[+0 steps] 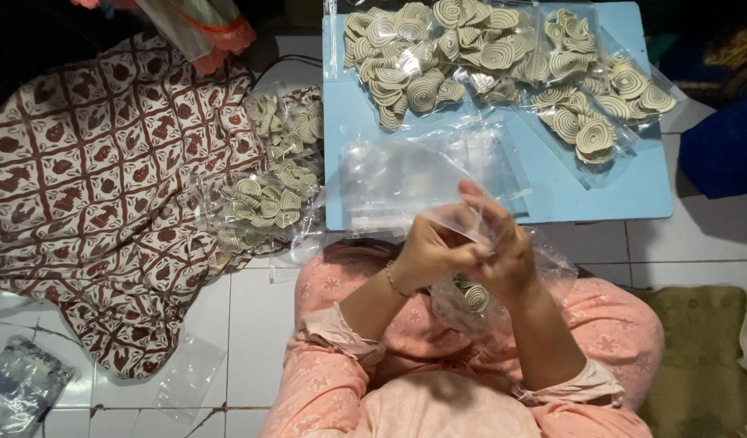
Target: The person picks up decorative items from a large bag and places them into individual plastic sleeves by hand.
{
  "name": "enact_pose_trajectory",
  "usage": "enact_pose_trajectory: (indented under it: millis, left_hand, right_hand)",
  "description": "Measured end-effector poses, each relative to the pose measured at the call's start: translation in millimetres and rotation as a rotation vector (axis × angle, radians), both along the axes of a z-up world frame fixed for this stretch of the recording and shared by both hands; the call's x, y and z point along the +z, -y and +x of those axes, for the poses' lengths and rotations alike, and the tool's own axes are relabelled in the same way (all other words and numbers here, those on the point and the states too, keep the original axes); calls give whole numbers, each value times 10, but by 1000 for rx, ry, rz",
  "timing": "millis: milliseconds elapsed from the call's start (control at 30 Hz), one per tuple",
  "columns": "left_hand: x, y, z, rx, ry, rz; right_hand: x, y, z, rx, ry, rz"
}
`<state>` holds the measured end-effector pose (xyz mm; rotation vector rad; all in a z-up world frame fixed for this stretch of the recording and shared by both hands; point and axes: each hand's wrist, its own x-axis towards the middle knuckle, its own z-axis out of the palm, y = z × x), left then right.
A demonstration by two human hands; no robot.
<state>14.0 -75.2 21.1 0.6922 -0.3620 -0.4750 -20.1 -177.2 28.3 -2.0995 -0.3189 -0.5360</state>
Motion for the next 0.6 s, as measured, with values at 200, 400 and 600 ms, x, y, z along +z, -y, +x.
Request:
enact_pose_trajectory:
  millis: [200,400,600]
  left_hand:
    - [191,-89,69,234,366,181]
    - [-1,-592,486,1184,758,734]
    - [54,-809,596,564,329,440]
  right_hand:
    - [-321,87,-11,-35,-44,117]
    - [-224,313,11,2,-79,402]
    - [-241,404,24,-16,-187,462]
